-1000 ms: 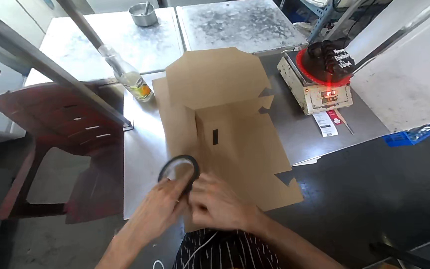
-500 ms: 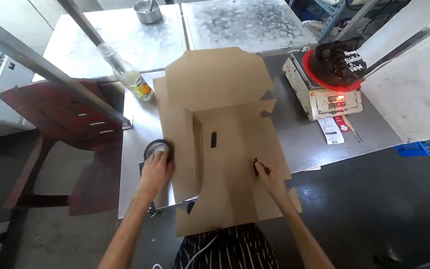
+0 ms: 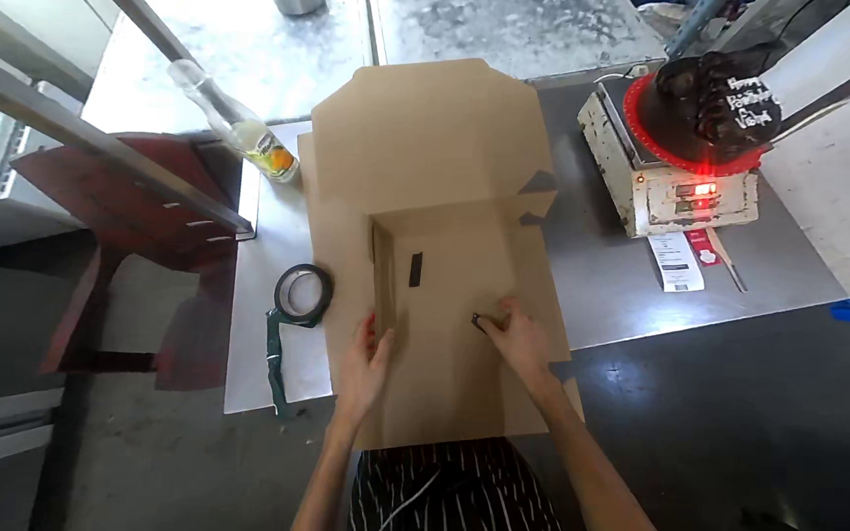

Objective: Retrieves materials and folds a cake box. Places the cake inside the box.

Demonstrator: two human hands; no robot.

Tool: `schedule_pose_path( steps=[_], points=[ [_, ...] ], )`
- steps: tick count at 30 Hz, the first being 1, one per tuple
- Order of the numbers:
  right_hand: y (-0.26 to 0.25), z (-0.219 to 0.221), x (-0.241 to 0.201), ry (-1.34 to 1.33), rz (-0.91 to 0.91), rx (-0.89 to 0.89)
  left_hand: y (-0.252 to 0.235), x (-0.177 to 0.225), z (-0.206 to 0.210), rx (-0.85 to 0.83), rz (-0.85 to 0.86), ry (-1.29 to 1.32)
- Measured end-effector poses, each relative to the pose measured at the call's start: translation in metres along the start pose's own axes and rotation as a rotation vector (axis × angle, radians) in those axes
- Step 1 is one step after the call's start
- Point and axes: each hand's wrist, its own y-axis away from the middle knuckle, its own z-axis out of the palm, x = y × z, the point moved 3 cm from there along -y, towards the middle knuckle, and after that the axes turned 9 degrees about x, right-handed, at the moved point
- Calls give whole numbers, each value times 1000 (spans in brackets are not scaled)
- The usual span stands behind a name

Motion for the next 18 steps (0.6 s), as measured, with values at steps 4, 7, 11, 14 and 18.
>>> schedule_pose_path(
  steps=[4,7,11,14,18],
  points=[
    [-16,-9,5,-32,18,-122,-1,1,-8,-11,-18,41],
    [-26,-10,10,-123,-7,-132,-4,8,-19,-2,4,64],
    [-30,-24,-1,-219,-4,-156,-12,20,-34,-15,46,117],
    [-29,-31,-17,-283,-15,-214,-21,20,-44,10,67,143],
    [-29,-48,-20,-310,-86,-102,-35,21,-38,25,139,147]
  ],
)
